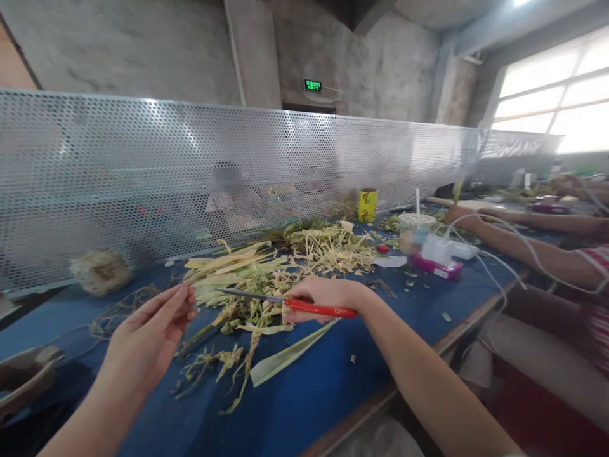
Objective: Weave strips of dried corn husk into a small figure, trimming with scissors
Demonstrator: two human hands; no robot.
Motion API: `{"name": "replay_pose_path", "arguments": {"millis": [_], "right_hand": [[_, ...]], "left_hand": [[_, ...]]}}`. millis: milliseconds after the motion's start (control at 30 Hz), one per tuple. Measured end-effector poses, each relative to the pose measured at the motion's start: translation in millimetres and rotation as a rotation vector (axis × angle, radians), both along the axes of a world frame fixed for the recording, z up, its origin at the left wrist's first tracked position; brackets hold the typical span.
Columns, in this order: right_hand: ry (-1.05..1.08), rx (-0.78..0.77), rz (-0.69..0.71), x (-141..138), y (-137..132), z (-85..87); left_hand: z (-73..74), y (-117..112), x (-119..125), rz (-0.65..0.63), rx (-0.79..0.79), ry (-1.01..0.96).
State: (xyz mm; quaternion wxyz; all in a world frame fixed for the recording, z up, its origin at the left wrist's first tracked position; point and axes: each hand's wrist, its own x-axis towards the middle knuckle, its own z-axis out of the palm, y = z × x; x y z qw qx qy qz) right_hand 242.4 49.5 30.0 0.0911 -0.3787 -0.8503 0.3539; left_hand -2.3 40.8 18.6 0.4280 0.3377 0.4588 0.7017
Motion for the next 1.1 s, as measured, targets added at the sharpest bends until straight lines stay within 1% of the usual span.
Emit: {"name": "replay_pose_path", "arguments": {"millis": [67,133,200,267,367,567,733,933,1000,1100], "right_hand": [[-0.064,0.001,-0.037,0,0,1.8],[-0.111,0.040,-0.033,-1,0,1.2],[-0.128,0.138,-0.005,-2,0,-0.7],[-0.129,0.213,-0.007,-4,1,-2.9],[-0.152,0.255,-0.039,-4,1,-5.4],[-0.149,0.229,-0.014,-5,0,-7.8],[-0.082,0.207,-0.008,-8,-3,-6.6],[-0.050,0.222,-0.045,-10,-3,-8.9],[-0.034,0.216,-0.048,-10,-2,-10.2],[-0.032,0.213,-0.053,-10,-1,-10.4]], "left_hand": [[2.9,-4,2,0.008,-0.013,0.008],[4.9,-7,4,0.020,-0.036,0.069],[4.9,-10,4,0.036,-0.047,0.189],[2.5,-10,2,0.046,-0.037,0.329],[-2.6,-8,-3,0.044,0.013,0.432],[-9.7,-4,-7,0.019,0.057,0.467],[-12.9,-4,-6,-0.029,0.063,0.485],[-7.1,-8,-3,-0.107,0.048,0.613],[-4.3,-10,-2,-0.111,0.035,0.640],[-2.3,-10,-2,-0.073,0.046,0.617]]}}
